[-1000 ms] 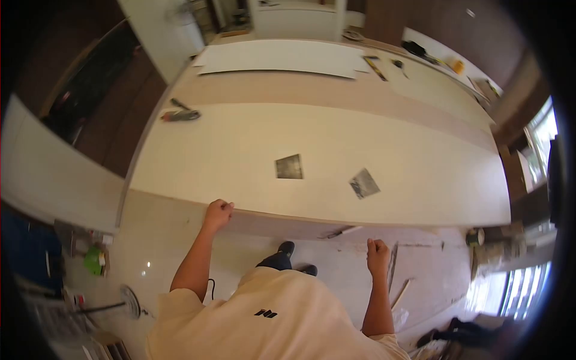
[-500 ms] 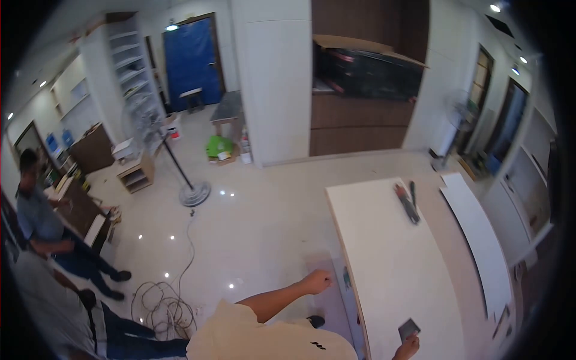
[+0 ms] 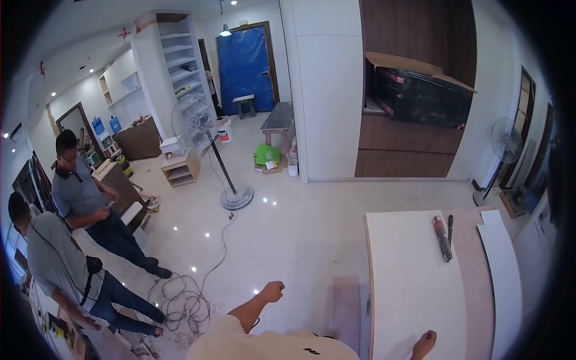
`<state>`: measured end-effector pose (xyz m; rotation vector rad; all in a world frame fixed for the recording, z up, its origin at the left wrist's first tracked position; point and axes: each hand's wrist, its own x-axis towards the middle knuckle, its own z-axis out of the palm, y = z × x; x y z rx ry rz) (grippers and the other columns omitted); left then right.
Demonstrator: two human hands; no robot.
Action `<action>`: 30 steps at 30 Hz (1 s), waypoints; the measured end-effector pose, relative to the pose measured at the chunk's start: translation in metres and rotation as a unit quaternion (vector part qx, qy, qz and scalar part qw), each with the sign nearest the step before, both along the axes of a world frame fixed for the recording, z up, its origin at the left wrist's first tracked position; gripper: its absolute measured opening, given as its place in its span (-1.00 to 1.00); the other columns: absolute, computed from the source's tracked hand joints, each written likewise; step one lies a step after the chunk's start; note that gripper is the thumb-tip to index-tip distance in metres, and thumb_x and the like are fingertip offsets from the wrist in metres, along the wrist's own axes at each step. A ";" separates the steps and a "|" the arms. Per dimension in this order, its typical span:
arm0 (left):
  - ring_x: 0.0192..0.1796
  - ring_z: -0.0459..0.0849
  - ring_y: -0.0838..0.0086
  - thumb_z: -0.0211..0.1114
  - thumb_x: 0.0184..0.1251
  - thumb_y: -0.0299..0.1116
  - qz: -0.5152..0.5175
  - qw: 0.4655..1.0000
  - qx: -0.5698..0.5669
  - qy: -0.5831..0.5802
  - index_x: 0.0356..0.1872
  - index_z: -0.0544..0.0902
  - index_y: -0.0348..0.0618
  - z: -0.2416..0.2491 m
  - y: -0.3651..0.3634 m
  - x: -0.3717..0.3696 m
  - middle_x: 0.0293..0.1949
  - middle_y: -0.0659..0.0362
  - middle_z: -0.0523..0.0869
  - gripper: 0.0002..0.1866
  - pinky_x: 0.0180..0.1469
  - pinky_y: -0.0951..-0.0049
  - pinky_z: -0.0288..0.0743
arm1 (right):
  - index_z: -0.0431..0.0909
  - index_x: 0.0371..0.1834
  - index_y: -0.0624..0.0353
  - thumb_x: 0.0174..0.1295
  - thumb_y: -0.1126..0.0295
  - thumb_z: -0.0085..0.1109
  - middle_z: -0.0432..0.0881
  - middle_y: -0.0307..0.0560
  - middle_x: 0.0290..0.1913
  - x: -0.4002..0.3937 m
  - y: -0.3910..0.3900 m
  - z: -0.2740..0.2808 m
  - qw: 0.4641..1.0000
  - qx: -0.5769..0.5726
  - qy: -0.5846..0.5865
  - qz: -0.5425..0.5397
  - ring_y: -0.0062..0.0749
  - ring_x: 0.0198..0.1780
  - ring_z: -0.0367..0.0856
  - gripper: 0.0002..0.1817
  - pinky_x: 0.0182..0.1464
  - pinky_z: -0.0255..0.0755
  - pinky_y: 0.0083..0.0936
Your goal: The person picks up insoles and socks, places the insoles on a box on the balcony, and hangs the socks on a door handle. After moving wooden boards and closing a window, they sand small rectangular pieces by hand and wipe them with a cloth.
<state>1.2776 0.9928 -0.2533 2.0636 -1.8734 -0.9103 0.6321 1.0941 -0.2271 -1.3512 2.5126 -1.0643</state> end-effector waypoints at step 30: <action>0.22 0.49 0.21 0.31 0.05 -0.53 -0.602 0.742 -0.296 -0.005 0.02 0.60 -0.09 0.089 -0.511 -0.613 0.09 0.09 0.59 -0.58 0.16 0.15 0.39 | 0.62 -0.22 0.30 0.31 0.30 0.20 0.63 -0.02 -0.32 0.073 -0.100 0.028 0.922 -0.021 -0.165 -0.349 -0.36 -0.33 0.60 -0.77 -0.22 0.48 -0.44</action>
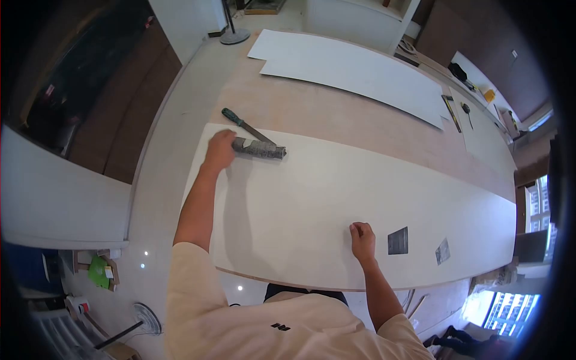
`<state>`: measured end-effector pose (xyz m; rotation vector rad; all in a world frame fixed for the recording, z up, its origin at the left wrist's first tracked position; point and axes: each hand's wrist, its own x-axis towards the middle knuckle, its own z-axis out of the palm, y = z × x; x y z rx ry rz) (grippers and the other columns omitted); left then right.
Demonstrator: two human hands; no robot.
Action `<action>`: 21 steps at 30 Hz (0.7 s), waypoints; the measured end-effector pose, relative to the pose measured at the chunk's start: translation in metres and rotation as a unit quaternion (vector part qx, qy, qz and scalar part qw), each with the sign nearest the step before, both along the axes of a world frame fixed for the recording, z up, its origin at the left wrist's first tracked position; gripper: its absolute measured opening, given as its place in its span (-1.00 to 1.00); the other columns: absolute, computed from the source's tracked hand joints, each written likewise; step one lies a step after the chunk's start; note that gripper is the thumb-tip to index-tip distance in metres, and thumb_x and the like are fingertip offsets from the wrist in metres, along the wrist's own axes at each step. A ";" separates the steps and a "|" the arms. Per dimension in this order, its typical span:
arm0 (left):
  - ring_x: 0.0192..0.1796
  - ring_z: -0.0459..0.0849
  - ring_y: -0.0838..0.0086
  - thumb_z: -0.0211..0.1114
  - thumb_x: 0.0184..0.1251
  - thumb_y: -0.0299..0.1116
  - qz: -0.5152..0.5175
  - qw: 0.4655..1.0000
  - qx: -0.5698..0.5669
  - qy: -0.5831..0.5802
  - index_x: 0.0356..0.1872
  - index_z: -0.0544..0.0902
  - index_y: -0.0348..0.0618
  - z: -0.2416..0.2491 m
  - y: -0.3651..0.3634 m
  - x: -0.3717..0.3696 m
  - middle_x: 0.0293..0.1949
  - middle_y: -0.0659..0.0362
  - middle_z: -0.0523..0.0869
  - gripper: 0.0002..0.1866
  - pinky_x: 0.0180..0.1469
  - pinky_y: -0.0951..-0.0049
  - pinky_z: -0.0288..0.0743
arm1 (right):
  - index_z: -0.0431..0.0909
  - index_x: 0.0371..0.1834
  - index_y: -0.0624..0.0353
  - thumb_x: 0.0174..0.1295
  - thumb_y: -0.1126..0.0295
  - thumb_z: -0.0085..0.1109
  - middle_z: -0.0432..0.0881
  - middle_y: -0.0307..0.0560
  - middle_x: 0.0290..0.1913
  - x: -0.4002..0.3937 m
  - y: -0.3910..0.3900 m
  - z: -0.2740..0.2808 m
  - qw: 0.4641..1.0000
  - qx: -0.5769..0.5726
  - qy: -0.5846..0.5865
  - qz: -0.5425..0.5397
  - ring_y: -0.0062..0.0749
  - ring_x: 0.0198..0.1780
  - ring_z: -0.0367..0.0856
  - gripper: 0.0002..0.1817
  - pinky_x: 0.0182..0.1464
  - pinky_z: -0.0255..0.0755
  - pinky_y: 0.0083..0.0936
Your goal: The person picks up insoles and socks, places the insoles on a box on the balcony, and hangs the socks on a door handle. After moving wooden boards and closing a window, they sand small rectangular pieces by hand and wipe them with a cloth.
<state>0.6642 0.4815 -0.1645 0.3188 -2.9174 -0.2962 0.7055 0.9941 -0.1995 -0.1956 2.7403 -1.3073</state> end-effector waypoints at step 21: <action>0.01 0.65 0.18 0.10 0.23 -0.48 -0.164 0.952 -0.191 -0.176 -0.24 0.66 -0.12 -0.002 -0.068 -0.144 -0.17 0.06 0.66 -0.83 0.02 0.22 0.57 | 0.59 -0.15 0.16 0.16 0.24 0.32 0.59 -0.02 -0.23 0.011 -0.026 -0.016 0.982 0.146 0.099 -0.060 -0.07 -0.27 0.61 -0.71 -0.25 0.50 -0.23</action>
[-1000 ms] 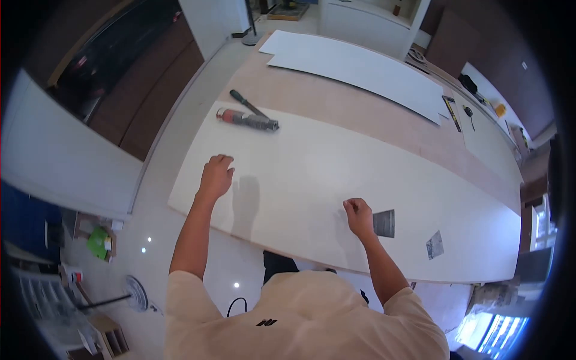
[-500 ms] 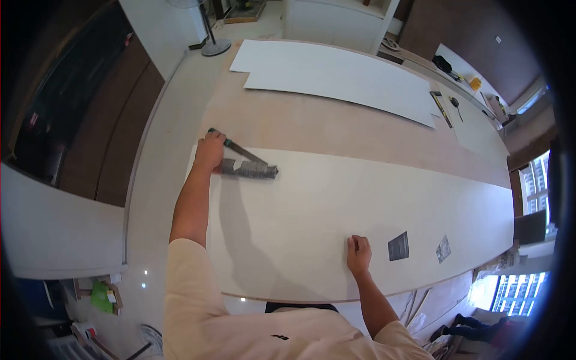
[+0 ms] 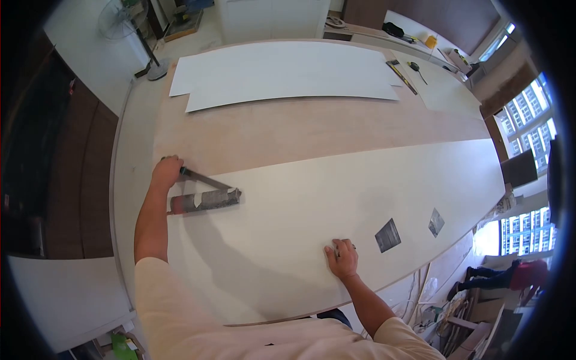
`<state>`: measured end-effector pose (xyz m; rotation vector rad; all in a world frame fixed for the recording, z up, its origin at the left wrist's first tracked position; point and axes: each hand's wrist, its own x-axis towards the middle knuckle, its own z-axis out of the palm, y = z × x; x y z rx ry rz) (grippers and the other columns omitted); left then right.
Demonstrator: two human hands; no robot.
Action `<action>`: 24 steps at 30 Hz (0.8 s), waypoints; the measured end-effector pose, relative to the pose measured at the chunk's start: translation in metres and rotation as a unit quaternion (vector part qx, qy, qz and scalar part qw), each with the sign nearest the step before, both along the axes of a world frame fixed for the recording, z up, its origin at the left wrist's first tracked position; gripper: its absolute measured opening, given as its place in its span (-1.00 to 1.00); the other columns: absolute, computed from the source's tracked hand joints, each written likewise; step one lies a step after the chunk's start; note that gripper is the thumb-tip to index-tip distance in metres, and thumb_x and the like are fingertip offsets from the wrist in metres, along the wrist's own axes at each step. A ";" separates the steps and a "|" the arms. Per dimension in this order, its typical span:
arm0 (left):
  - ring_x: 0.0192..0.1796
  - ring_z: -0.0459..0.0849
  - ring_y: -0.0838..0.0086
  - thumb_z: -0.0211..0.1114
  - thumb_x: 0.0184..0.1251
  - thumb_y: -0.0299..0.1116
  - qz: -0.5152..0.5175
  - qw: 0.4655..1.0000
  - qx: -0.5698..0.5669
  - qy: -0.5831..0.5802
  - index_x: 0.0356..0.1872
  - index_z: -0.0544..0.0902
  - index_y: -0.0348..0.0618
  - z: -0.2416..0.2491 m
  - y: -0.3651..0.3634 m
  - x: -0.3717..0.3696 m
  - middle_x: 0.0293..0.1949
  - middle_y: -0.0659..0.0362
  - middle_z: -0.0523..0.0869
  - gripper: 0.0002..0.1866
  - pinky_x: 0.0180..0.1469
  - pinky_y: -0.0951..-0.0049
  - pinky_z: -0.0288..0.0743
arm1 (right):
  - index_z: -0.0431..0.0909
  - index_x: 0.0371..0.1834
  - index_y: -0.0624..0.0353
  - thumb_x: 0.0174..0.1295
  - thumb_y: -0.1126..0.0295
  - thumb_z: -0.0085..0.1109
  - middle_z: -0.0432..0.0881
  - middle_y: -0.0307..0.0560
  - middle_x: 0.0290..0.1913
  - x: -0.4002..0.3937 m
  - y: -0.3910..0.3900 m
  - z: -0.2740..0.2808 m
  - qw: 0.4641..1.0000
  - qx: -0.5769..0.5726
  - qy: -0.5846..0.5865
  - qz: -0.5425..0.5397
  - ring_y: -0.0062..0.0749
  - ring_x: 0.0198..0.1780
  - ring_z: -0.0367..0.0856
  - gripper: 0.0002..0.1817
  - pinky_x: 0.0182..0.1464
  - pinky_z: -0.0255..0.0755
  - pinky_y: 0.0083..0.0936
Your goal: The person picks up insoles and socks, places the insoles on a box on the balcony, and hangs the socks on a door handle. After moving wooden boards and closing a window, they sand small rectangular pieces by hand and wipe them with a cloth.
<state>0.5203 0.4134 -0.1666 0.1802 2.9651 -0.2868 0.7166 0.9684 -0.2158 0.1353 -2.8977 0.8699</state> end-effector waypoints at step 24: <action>0.49 0.16 0.14 0.49 0.01 -0.30 0.078 0.983 0.136 -0.092 0.40 0.31 0.02 0.027 0.104 0.106 0.47 0.11 0.23 -0.15 0.42 -0.05 0.07 | 0.59 -0.16 0.23 0.20 0.26 0.28 0.54 -0.01 -0.29 -0.004 0.003 -0.008 0.998 -0.005 0.046 0.039 -0.12 -0.33 0.54 -0.72 -0.29 0.43 -0.25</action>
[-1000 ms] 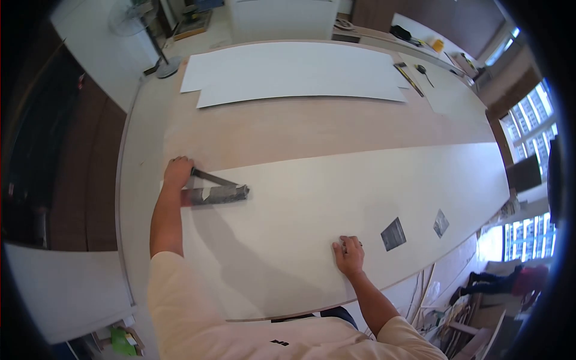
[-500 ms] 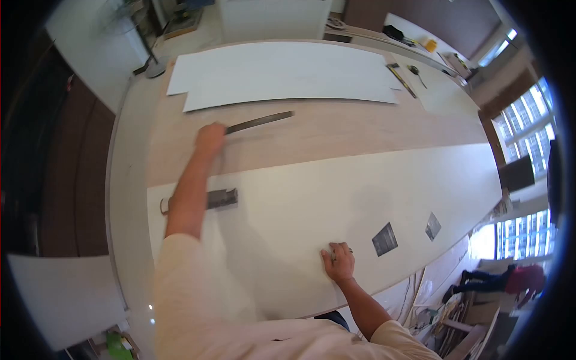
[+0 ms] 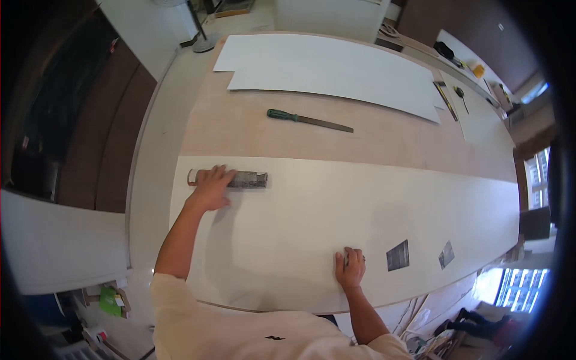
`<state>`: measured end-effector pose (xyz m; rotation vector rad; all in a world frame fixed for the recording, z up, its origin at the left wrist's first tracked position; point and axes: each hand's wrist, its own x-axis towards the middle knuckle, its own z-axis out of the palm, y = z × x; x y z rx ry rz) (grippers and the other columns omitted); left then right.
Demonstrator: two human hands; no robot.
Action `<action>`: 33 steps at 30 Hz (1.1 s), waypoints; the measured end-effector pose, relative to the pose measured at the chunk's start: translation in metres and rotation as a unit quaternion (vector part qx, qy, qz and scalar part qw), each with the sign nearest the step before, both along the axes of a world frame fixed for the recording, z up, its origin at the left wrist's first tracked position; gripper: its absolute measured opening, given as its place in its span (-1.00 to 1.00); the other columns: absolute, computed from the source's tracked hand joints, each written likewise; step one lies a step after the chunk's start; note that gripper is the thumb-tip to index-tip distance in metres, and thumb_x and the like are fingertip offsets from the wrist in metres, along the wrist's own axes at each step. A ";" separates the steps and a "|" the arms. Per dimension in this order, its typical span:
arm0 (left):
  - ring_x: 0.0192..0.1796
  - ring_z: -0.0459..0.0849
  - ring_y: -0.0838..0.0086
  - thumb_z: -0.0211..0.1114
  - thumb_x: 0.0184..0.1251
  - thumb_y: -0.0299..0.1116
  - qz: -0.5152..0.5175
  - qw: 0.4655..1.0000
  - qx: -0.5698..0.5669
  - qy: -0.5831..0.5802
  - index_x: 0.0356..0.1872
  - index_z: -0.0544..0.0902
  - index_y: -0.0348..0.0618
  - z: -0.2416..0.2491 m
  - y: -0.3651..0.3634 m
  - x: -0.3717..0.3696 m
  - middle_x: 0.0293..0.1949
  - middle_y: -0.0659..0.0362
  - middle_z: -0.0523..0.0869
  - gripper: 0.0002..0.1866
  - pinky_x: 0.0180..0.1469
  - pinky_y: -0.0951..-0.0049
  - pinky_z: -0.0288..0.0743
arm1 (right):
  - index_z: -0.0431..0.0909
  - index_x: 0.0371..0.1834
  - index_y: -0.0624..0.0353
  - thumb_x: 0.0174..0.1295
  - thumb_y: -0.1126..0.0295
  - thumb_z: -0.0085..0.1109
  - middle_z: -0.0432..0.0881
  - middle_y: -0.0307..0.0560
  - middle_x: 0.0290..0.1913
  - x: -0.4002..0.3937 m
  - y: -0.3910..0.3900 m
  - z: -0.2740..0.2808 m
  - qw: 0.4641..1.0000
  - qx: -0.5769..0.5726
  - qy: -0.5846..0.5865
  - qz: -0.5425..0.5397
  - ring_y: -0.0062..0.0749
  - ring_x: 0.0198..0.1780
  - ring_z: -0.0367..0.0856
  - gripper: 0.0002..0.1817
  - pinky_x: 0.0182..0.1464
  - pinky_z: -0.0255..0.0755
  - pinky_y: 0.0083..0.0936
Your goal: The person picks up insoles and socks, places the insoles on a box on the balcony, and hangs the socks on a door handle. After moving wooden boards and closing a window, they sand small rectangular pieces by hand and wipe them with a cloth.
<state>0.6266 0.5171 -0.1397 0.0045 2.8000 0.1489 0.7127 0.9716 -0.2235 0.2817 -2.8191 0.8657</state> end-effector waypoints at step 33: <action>-0.17 0.66 0.37 0.32 0.29 -0.40 -0.041 0.888 0.454 0.061 0.09 0.57 -0.26 -0.075 0.333 0.017 -0.10 0.07 0.63 -0.64 -0.09 0.40 0.56 | 0.62 -0.37 0.23 0.27 0.36 0.23 0.58 -0.01 -0.36 0.055 0.057 0.024 0.969 -0.229 -0.026 -0.092 -0.07 -0.29 0.58 -0.84 -0.25 0.47 -0.28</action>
